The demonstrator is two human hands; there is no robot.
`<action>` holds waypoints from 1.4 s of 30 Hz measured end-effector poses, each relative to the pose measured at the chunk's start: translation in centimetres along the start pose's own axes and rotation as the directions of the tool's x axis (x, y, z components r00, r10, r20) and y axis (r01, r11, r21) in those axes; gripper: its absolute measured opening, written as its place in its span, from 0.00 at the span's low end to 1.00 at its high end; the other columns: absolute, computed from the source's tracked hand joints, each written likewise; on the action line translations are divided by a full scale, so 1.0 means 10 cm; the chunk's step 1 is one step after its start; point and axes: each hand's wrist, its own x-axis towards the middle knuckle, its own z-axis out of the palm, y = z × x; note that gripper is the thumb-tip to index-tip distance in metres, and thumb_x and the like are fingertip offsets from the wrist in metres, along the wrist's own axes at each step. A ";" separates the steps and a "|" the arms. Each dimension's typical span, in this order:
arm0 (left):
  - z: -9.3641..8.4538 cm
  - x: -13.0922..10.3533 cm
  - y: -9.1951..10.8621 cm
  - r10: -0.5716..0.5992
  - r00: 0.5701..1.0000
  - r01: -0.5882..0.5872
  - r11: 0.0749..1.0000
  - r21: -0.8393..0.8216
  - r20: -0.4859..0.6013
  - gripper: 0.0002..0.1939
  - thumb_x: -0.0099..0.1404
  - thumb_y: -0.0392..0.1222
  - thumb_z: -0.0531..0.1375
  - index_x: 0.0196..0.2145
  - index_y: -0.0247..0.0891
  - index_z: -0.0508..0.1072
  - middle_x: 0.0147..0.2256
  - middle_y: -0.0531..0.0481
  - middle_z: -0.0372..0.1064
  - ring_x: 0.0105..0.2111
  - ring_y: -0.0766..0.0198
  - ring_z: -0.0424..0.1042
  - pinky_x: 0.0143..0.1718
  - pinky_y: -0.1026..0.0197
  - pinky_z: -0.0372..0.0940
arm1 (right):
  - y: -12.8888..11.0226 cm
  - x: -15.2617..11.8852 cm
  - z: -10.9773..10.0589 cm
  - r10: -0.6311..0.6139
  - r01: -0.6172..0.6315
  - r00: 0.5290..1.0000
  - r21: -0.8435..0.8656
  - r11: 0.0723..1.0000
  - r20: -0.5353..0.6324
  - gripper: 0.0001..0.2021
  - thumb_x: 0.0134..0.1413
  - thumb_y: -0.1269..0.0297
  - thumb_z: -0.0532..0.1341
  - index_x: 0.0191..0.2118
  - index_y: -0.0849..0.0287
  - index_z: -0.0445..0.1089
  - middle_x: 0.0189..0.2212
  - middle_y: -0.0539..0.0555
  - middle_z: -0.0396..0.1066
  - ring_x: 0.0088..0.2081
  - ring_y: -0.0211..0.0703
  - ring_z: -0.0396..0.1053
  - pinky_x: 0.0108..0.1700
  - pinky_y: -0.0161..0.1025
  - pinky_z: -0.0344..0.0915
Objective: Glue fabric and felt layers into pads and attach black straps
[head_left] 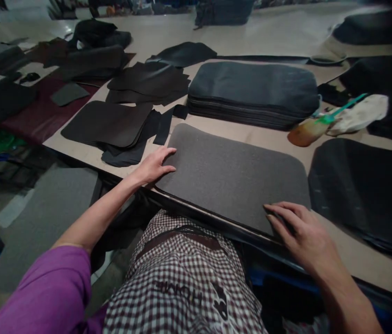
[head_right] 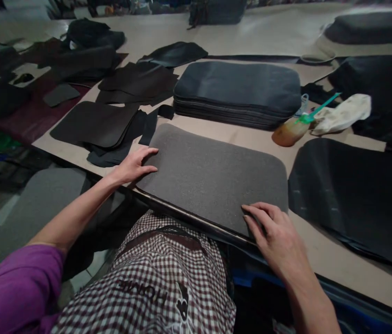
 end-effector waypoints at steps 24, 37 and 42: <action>0.05 -0.16 -0.02 -0.003 0.999 0.009 0.992 0.123 -0.046 0.29 0.66 0.43 0.69 0.62 0.40 0.68 0.64 0.35 0.59 0.65 0.43 0.63 0.65 0.38 0.62 | 0.09 -0.03 0.06 -0.044 0.044 0.999 0.006 0.999 -0.020 0.18 0.71 0.50 0.54 0.56 0.49 0.73 0.50 0.62 0.72 0.50 0.59 0.73 0.51 0.57 0.71; 0.83 0.20 1.39 0.279 0.950 -0.302 0.934 0.193 0.141 0.36 0.77 0.60 0.50 0.72 0.35 0.54 0.74 0.31 0.43 0.75 0.47 0.42 0.71 0.40 0.51 | 0.10 -0.05 0.08 -0.065 0.064 0.997 -0.036 0.997 -0.037 0.19 0.72 0.50 0.53 0.56 0.51 0.73 0.51 0.60 0.72 0.47 0.57 0.73 0.47 0.54 0.72; 1.14 0.53 1.42 0.306 0.912 -0.366 0.908 0.205 0.271 0.44 0.73 0.70 0.50 0.73 0.35 0.55 0.74 0.33 0.45 0.75 0.48 0.44 0.72 0.39 0.48 | 0.07 -0.03 0.08 -0.053 0.052 0.998 -0.028 0.998 -0.040 0.18 0.72 0.52 0.54 0.57 0.50 0.73 0.51 0.60 0.72 0.48 0.58 0.73 0.47 0.55 0.73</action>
